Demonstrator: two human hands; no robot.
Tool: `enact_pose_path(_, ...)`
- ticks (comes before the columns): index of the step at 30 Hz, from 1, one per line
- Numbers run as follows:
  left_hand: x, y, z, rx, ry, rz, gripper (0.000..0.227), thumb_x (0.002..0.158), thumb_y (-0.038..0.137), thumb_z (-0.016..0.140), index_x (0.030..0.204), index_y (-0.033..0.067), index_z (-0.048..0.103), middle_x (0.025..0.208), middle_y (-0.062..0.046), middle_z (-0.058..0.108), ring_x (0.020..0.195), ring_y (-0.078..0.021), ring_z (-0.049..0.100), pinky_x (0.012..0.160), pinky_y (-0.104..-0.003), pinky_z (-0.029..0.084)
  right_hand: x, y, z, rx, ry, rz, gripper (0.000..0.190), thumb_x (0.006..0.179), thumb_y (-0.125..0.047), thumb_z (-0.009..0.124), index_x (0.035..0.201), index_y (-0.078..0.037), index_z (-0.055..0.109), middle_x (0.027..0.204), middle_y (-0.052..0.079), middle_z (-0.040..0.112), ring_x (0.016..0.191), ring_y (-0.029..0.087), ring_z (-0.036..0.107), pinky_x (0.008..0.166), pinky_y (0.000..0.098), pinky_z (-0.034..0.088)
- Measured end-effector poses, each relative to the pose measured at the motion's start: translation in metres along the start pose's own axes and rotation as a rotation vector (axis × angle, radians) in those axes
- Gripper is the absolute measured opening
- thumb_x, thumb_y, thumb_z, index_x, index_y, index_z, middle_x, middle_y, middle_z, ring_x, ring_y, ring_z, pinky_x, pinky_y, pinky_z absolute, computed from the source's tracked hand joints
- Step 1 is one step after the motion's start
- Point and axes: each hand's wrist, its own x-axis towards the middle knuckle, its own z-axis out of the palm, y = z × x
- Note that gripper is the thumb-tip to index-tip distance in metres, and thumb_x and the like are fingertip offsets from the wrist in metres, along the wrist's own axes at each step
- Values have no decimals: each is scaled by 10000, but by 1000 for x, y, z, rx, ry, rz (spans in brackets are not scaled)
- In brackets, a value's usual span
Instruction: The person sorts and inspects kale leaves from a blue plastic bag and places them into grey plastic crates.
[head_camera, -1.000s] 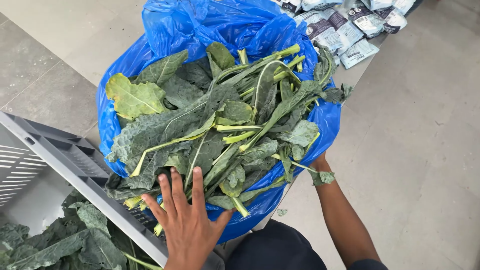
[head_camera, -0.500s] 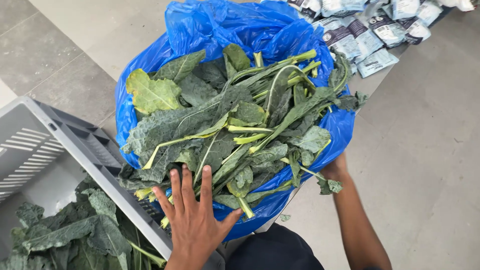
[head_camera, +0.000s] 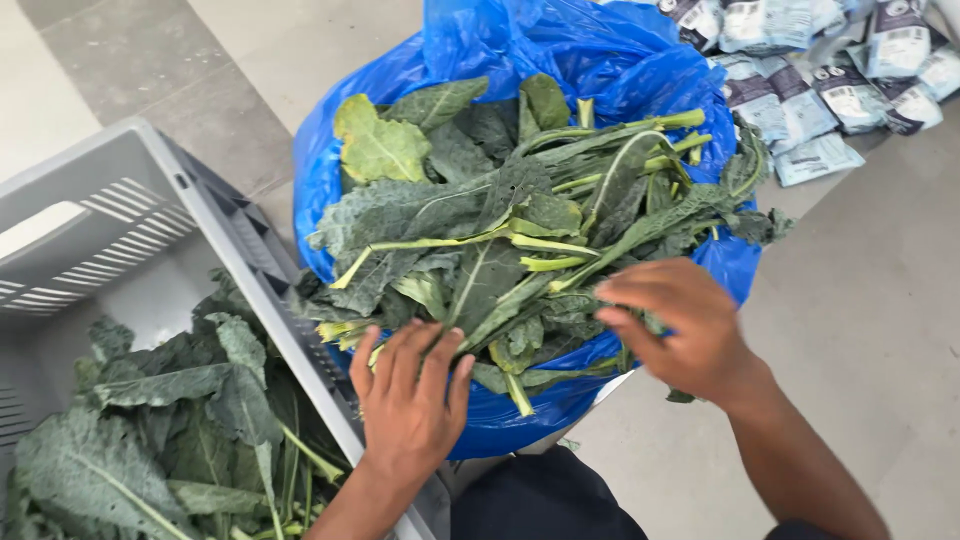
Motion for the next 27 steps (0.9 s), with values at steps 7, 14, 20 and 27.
enact_pose_path(7, -15, -1, 4, -308, 31, 22, 354, 892, 118, 805, 1181, 75, 604, 1073, -79, 692, 890, -263, 678, 755, -365, 526, 61, -22, 42, -262, -240, -244, 307, 851, -117, 760, 1154, -88, 721, 1108, 45, 700, 1020, 270, 670, 850, 413, 496)
enact_pose_path(14, -23, -9, 13, -957, -97, -464, 604, 930, 89, 737, 1454, -42, 468, 827, -8, 562, 669, -80, 501, 602, -231, 443, 76, -27, 51, -154, -177, -94, 186, 931, -218, 747, 1075, -101, 736, 1024, 45, 728, 920, 256, 658, 834, 428, 444)
enact_pose_path(20, -18, -11, -3, -1377, -255, -895, 410, 1007, 147, 601, 1366, -52, 593, 736, 16, 530, 571, -66, 481, 516, -245, 409, 79, -48, 53, -70, -194, -44, 308, 902, -347, 762, 1043, -76, 727, 969, 81, 731, 896, 274, 673, 813, 443, 450)
enact_pose_path(27, -15, -2, -60, -1511, -490, -940, 399, 1001, 222, 557, 1362, 59, 599, 737, 18, 539, 553, -66, 502, 515, -246, 445, 44, -93, 70, 101, -104, 267, 471, 812, -384, 826, 1125, -58, 695, 889, 90, 664, 739, 195, 626, 667, 343, 491)
